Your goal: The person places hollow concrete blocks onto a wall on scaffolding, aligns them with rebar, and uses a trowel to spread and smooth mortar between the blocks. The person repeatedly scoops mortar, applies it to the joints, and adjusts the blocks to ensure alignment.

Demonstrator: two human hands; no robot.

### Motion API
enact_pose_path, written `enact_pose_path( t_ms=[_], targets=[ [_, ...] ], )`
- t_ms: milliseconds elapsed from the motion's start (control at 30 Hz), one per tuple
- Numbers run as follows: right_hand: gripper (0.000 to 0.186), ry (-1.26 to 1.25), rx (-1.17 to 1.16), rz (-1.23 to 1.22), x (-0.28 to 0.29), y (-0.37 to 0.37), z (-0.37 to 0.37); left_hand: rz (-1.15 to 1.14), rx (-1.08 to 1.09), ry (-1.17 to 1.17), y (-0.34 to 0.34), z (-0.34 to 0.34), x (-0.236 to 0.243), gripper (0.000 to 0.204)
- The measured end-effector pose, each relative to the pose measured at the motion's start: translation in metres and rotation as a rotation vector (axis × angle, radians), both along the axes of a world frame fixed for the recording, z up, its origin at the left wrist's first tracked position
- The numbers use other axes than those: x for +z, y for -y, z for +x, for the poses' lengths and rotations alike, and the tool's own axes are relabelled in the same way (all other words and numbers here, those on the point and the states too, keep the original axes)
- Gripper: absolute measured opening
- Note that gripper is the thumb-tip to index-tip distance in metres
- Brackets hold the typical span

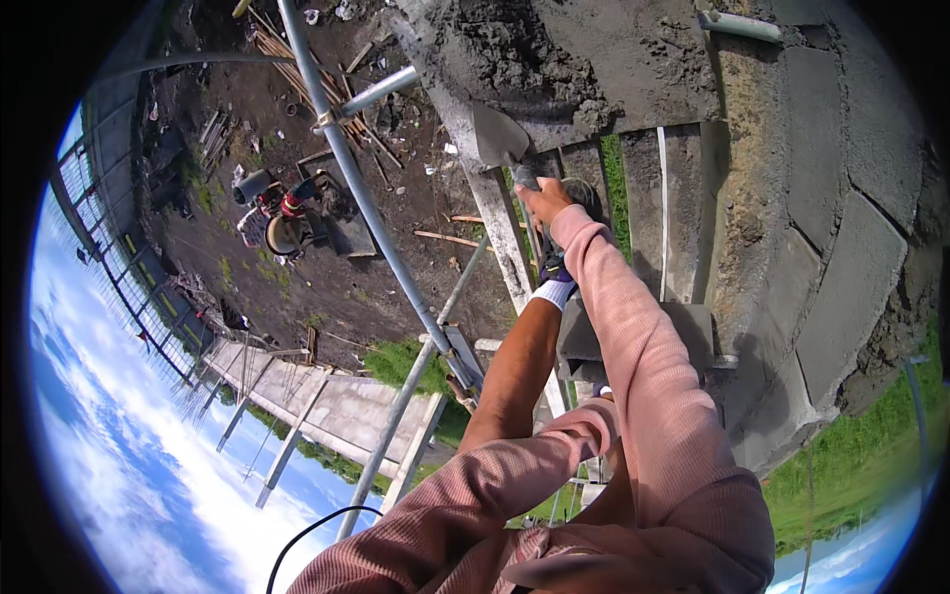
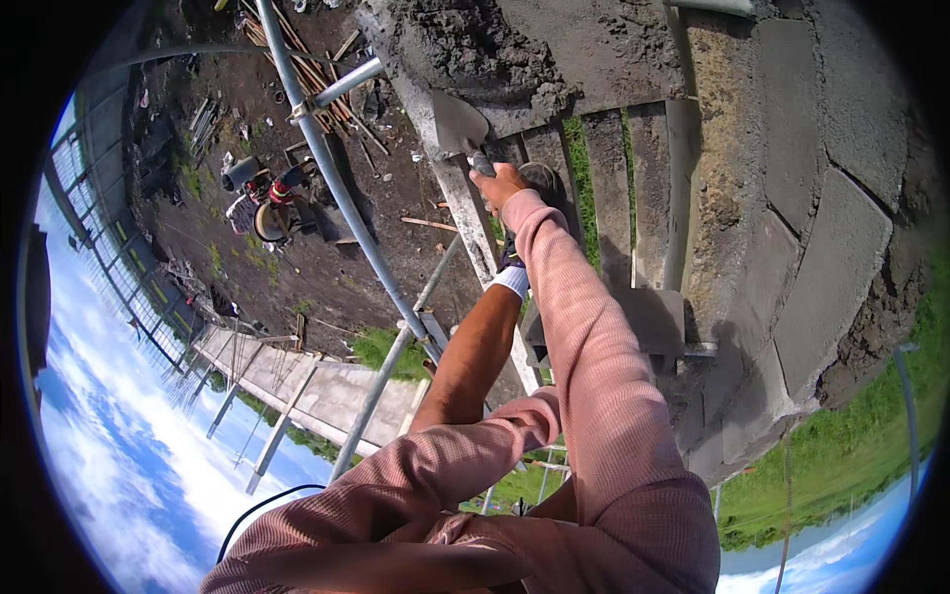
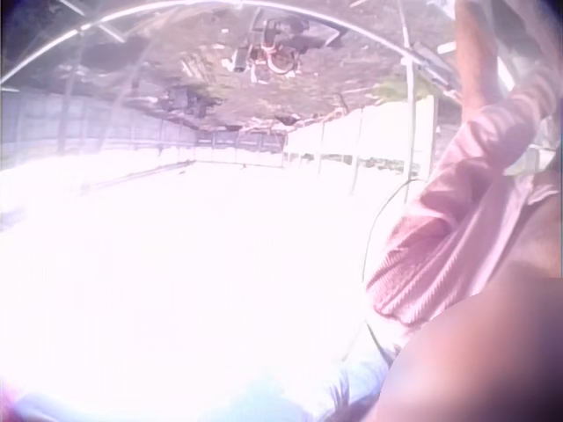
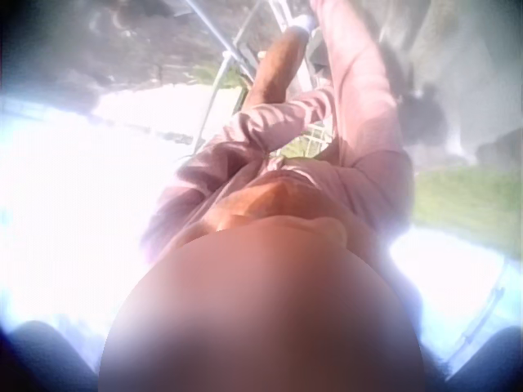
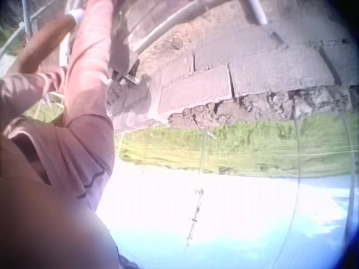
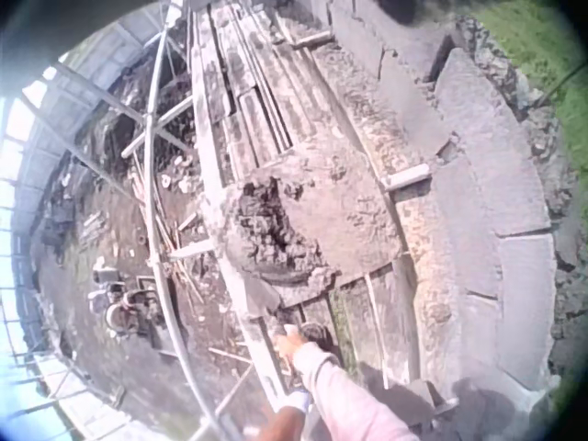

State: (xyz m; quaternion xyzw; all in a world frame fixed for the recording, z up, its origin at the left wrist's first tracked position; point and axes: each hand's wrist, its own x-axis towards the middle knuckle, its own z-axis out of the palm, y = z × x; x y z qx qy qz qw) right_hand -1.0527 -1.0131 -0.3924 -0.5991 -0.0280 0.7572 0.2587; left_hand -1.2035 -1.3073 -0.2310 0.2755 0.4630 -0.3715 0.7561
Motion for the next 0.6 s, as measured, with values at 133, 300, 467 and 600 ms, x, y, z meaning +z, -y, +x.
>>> enact_pose_path(
  t_ms=[133, 300, 467, 600],
  targets=[
    [0.046, 0.092, -0.252, -0.126, 0.0, -0.011, 0.031, -0.029, 0.035, -0.014, 0.001, 0.001, 0.006, 0.027],
    [0.027, -0.046, -0.424, -0.053, 0.023, -0.012, 0.07, -0.046, 0.08, -0.011, 0.008, 0.003, 0.003, 0.025],
    [0.032, -0.287, -0.558, -0.008, 0.051, -0.006, 0.114, -0.046, 0.143, -0.021, 0.019, 0.01, 0.003, 0.024],
    [0.038, -0.602, -0.69, 0.049, 0.07, -0.002, 0.165, -0.042, 0.156, -0.016, 0.024, 0.012, 0.004, 0.023]
  ],
)
